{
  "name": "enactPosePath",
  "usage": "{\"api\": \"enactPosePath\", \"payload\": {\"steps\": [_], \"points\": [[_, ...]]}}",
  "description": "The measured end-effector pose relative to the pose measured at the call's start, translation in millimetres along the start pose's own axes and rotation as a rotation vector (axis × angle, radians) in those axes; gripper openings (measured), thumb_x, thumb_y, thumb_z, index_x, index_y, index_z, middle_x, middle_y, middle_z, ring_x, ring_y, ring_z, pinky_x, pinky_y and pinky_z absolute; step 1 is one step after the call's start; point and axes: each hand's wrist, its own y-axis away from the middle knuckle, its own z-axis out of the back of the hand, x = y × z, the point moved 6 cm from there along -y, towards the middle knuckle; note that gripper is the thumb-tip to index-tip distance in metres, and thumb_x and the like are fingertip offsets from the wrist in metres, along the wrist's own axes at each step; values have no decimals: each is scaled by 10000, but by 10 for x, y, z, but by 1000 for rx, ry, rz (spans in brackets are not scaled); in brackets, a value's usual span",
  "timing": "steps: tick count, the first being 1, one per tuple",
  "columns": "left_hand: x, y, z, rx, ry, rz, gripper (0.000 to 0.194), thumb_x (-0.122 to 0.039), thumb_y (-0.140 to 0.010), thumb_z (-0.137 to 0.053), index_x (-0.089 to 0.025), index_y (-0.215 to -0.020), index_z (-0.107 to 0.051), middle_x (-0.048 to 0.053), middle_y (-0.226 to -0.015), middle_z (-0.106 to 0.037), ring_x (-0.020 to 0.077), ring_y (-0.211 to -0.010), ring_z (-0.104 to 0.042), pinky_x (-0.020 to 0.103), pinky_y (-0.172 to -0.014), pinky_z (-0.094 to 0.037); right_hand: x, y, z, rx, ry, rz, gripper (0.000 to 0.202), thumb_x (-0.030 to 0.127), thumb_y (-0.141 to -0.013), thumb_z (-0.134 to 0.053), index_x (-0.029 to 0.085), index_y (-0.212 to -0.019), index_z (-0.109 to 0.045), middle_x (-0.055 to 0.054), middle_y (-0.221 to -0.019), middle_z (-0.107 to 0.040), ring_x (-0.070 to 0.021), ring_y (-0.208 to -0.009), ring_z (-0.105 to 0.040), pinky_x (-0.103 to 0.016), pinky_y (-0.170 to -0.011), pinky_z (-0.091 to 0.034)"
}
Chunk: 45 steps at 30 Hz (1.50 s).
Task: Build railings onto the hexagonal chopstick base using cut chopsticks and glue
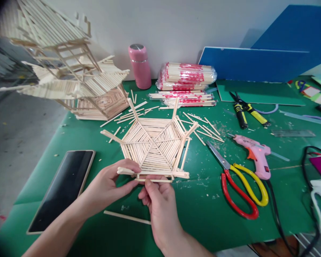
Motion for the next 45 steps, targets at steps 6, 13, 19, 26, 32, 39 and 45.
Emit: {"api": "enactPosePath", "payload": {"steps": [6, 13, 19, 26, 32, 39, 45], "points": [[-9, -8, 1, 3, 9, -3, 79, -125, -751, -548, -154, -821, -569, 30, -827, -601, 138, -783, -577, 255, -733, -452, -4, 0, -1, -2, 30, 24, 181, 289, -669, -708, 162, -756, -613, 23, -672, -586, -49, -517, -439, -184, -489, -343], [-19, -13, 7, -5, 11, -15, 72, -130, -750, -554, -164, -809, -580, 21, -823, -613, 133, -777, -584, 244, -735, -454, -23, -4, 21, 21, 45, 41, 185, 303, -685, -698, 166, -781, -619, 24, -664, -584, -53, -525, -441, -183, -484, -334], [0, -8, 9, -1, 6, -20, 91, -130, -755, -548, -171, -833, -571, 25, -861, -612, 137, -813, -584, 247, -758, -449, 0, -6, 4, 11, 69, 61, 195, 322, -685, -697, 157, -759, -624, 33, -608, -568, -50, -506, -438, -184, -475, -327], [15, -5, 14, -12, -13, -5, 84, -142, -750, -551, -170, -829, -560, 30, -856, -609, 146, -810, -584, 257, -747, -454, 4, -7, 6, -12, 65, 59, 215, 320, -659, -713, 156, -759, -618, 29, -589, -588, -55, -477, -442, -193, -461, -316], [14, -18, 25, -16, -3, -20, 90, -136, -745, -562, -174, -825, -571, 24, -852, -615, 141, -812, -591, 246, -750, -457, -1, 5, 12, 17, 55, 67, 193, 317, -688, -692, 162, -774, -615, 30, -589, -596, -53, -487, -453, -186, -468, -320], [34, -29, 19, -27, 11, -10, 77, -166, -743, -589, -168, -820, -579, 28, -848, -618, 140, -804, -596, 243, -740, -461, 2, 11, 29, 14, 68, 79, 200, 318, -695, -685, 159, -797, -619, 17, -642, -608, -53, -501, -454, -188, -471, -331], [25, -22, 22, -15, -18, -15, 91, -151, -753, -573, -164, -844, -573, 28, -861, -613, 137, -812, -591, 244, -750, -454, 18, 7, 17, 20, 80, 76, 191, 316, -703, -678, 163, -802, -622, 22, -652, -602, -50, -507, -460, -183, -474, -336]]}}
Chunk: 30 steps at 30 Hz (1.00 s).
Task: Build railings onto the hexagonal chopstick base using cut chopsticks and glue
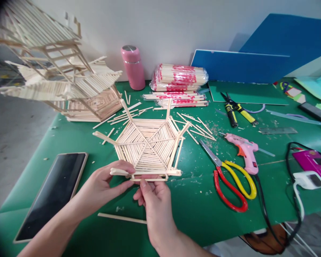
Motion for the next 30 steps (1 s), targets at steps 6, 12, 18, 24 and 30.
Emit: {"api": "enactPosePath", "payload": {"steps": [6, 12, 18, 24, 30], "points": [[-18, 17, -17, 38, 14, 9, 88, -161, -758, -564, -155, -845, -561, 32, -856, -599, 140, -811, -578, 248, -747, -448, 4, -2, -12, 17, 13, -5, 195, 313, -706, -678, 160, -816, -631, 22, -665, -595, -44, -515, -460, -174, -474, -341], [-54, 6, -25, 7, -8, 17, 80, -115, -769, -507, -164, -821, -543, 18, -835, -582, 130, -799, -563, 242, -746, -430, -19, -19, -5, 48, 25, -5, 179, 308, -731, -658, 167, -840, -633, 17, -728, -608, -40, -532, -473, -173, -485, -354], [-75, -31, -31, -51, -39, 90, 47, -132, -736, -504, -159, -741, -542, 18, -774, -580, 137, -735, -561, 246, -684, -430, -36, -19, -9, 59, 27, -14, 174, 296, -737, -655, 158, -838, -623, 30, -638, -585, -44, -521, -474, -174, -481, -339], [-84, -57, -46, -55, -92, 197, 41, -146, -694, -494, -166, -704, -528, 1, -722, -571, 132, -670, -547, 241, -634, -419, -41, -22, -13, 66, 3, -27, 150, 285, -727, -665, 164, -785, -599, 28, -657, -606, -36, -494, -461, -176, -469, -321], [-58, -55, -67, -44, -164, 276, 31, -168, -674, -479, -181, -697, -496, -21, -659, -534, 130, -611, -506, 239, -580, -398, -35, -31, -6, 58, -11, -31, 154, 281, -716, -674, 161, -779, -602, 28, -649, -602, -37, -494, -465, -178, -470, -323]]}}
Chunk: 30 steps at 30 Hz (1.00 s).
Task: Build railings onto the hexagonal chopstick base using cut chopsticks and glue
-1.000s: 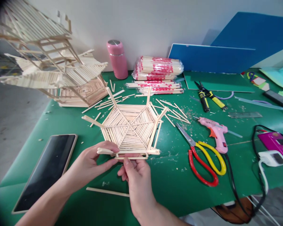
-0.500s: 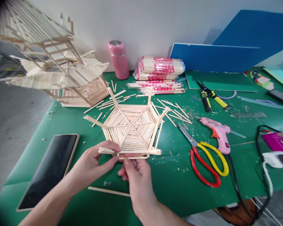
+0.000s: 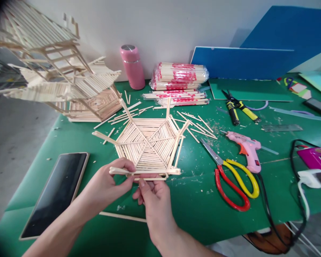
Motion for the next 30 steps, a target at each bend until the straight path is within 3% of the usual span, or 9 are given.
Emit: {"api": "enactPosePath", "payload": {"steps": [11, 30], "points": [[10, -6, -13, 6, -5, 26, 31, -180, -665, -471, -191, -693, -475, -21, -663, -517, 134, -619, -490, 238, -574, -381, 0, 2, 11, -9, -6, 0, 166, 291, -714, -671, 166, -792, -594, 10, -715, -619, -46, -516, -474, -187, -477, -325], [-3, -6, 0, 5, -15, 4, 39, -179, -665, -467, -187, -699, -484, -17, -671, -529, 135, -620, -504, 243, -587, -398, 43, 22, 25, 1, 75, 29, 146, 299, -751, -632, 164, -806, -630, 37, -571, -543, -56, -502, -448, -180, -462, -317]]}}
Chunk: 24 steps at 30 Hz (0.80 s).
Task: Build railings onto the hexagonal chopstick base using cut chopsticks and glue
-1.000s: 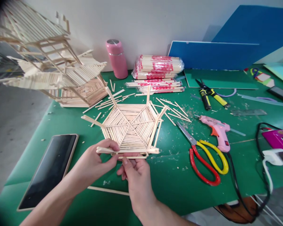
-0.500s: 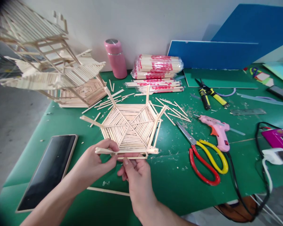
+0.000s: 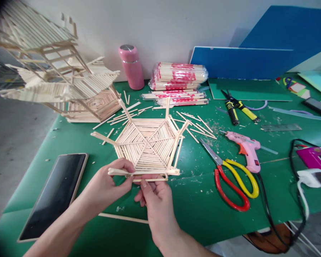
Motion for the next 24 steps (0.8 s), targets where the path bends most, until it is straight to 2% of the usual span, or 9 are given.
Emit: {"api": "enactPosePath", "payload": {"steps": [10, 16, 24], "points": [[-12, 7, 8, -14, 6, -17, 32, -162, -671, -476, -184, -689, -490, -16, -674, -546, 134, -630, -518, 237, -594, -405, 45, -10, 12, -33, 20, -22, 208, 329, -692, -680, 148, -763, -608, 45, -538, -533, -55, -472, -447, -183, -445, -310], [-1, 19, -3, -2, 27, -47, 27, -168, -694, -502, -178, -719, -497, -12, -703, -547, 134, -652, -522, 245, -618, -409, 56, -14, 20, -38, 20, -21, 220, 333, -673, -695, 154, -751, -594, 29, -612, -575, -57, -477, -463, -187, -440, -310], [26, 76, 17, 61, 73, -213, 204, -133, -682, -570, -190, -870, -515, 23, -901, -576, 155, -841, -554, 273, -775, -422, 25, -7, 58, -41, 47, -34, 209, 326, -701, -678, 153, -794, -607, 38, -568, -546, -61, -489, -456, -184, -455, -318]]}}
